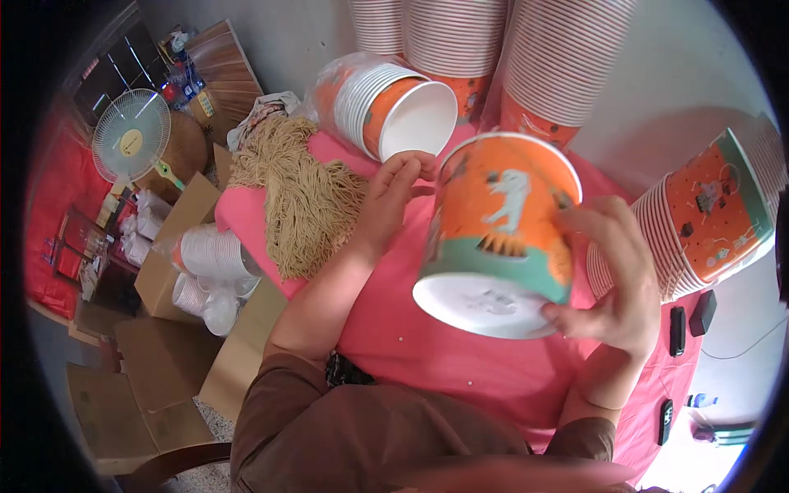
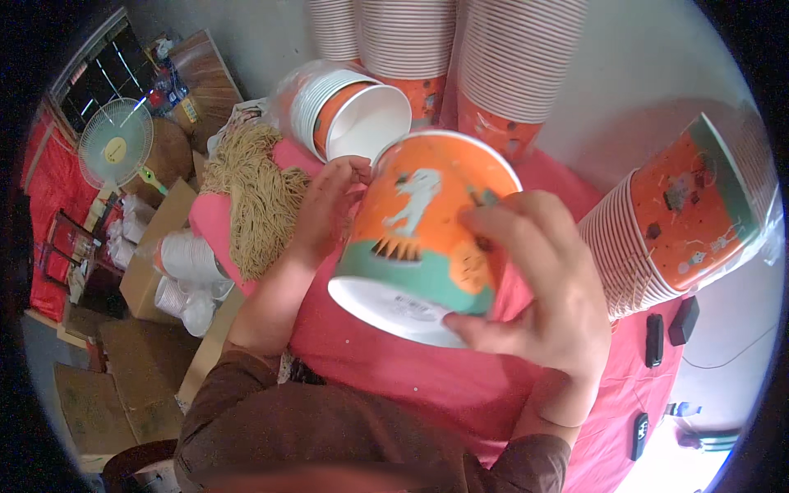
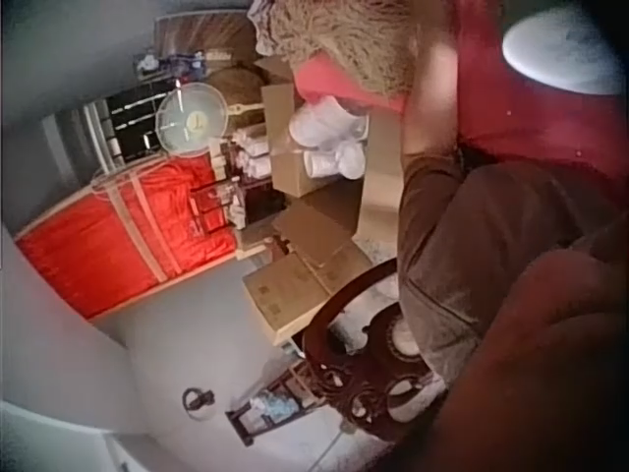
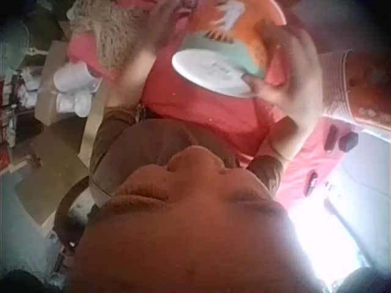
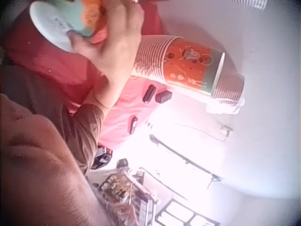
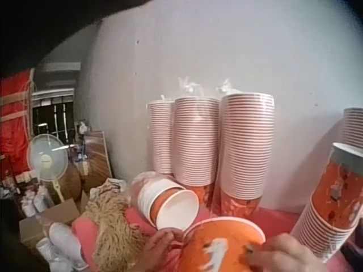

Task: The recorder is threading strings through pre-punched holes in decorative paper buckets to assemble handles.

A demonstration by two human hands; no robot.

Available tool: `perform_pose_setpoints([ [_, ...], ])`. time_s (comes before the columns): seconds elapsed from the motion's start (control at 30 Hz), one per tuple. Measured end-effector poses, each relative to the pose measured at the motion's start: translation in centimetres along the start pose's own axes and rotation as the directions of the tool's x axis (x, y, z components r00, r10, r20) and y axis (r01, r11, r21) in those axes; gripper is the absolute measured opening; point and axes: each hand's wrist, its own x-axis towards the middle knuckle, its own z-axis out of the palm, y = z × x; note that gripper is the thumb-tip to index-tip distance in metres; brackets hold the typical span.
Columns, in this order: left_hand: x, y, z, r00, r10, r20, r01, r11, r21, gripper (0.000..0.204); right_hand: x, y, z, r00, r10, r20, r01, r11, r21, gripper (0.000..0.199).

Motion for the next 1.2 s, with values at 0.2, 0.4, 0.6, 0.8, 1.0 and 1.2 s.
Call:
perform_pose_setpoints([
  [0.2, 0.4, -1.2, -1.7, 0.985, 0.093, -0.143, -0.081, 0.993, 0.086, 0.029, 1.3, 1.1, -3.2, 0.821, 0.454, -0.347, -0.371, 0.885, 0.280, 0.046],
  [0.4, 1.5, -1.8, -1.3, 0.986, 0.095, -0.137, -0.080, 0.990, 0.116, 0.024, -9.3, 12.9, -21.7, 0.680, 0.483, -0.552, -0.239, 0.857, 0.456, 0.046],
  [0.6, 0.8, -1.1, -1.2, 0.988, 0.043, -0.151, -0.028, 0.995, 0.099, 0.021, -3.3, 4.1, -28.3, 0.775, 0.500, -0.387, -0.277, 0.819, 0.503, 0.073],
  [0.8, 0.0, -0.9, -1.1, 0.991, 0.032, -0.127, -0.014, 0.990, 0.142, 0.016, -6.7, 3.0, -33.1, 0.679, 0.651, -0.339, -0.579, 0.759, 0.296, 0.085],
  [1.0, 0.6, -1.2, -0.5, 0.989, 0.004, -0.147, 0.030, 0.973, 0.229, 0.014, -4.9, 9.9, -30.7, 0.282, 0.902, -0.327, -0.869, 0.384, 0.311, 0.075],
  [1.2, 0.6, -1.0, -0.8, 0.990, 0.007, -0.144, 0.036, 0.957, 0.289, 0.013, -5.6, 8.7, -28.4, 0.288, 0.913, -0.288, -0.875, 0.373, 0.307, 0.076],
])
